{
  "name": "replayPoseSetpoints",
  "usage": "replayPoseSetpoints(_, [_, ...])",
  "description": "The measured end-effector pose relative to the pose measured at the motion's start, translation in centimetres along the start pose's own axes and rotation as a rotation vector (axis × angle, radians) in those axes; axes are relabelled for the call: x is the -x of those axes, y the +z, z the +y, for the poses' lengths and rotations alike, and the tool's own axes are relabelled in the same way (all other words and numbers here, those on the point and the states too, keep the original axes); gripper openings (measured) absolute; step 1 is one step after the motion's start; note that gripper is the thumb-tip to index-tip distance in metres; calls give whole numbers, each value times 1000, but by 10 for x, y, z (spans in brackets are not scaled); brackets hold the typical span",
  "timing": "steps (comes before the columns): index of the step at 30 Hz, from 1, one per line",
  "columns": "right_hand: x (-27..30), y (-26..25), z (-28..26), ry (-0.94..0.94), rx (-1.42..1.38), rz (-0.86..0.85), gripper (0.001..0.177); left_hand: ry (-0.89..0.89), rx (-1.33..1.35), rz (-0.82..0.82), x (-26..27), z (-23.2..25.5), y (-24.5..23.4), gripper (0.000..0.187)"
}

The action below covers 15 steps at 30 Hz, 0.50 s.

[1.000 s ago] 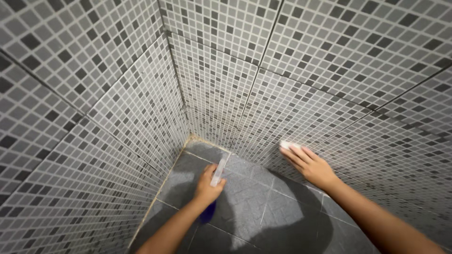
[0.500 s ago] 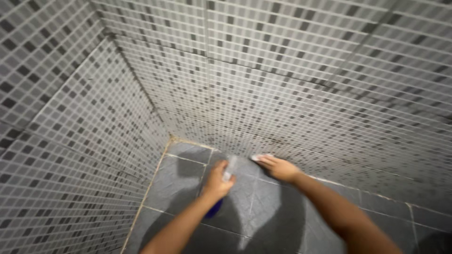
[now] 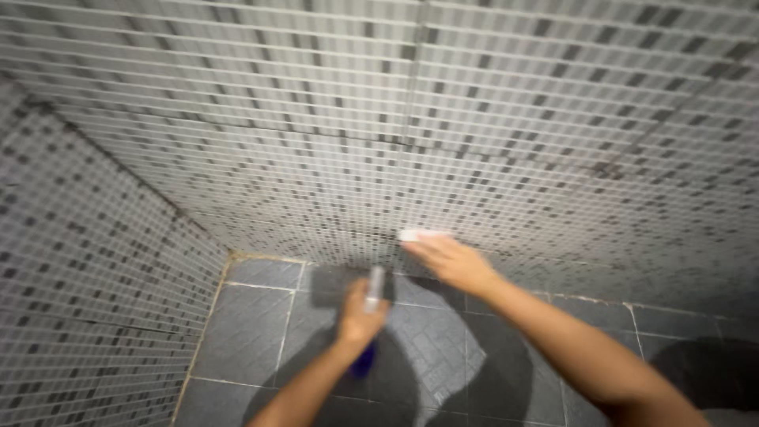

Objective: The person sprays a cleaning solution onto the tiled bathroom walls and scrubs the surface with a sponge. They move along the wall, repeatedly spraying and scrubbing different sections to clean the tiles.

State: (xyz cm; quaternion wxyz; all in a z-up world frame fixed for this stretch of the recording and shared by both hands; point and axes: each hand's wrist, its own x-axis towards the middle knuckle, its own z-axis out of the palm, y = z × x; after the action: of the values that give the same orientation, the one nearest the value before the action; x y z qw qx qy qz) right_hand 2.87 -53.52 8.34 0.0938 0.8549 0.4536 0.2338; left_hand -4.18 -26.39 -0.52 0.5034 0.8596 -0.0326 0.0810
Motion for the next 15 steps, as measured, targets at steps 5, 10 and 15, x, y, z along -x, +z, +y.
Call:
replayPoseSetpoints(5, [-19, 84, -50, -259, -2, -202, 50, -82, -204, 16, 3, 11, -34, 38])
replayPoseSetpoints(10, [80, 102, -19, -66, -396, -785, 29, 48, -135, 27, -1, 12, -36, 35])
replayPoseSetpoints(15, [147, 32, 34, -211, 165, -218, 59, 25, -78, -19, 3, 9, -36, 33])
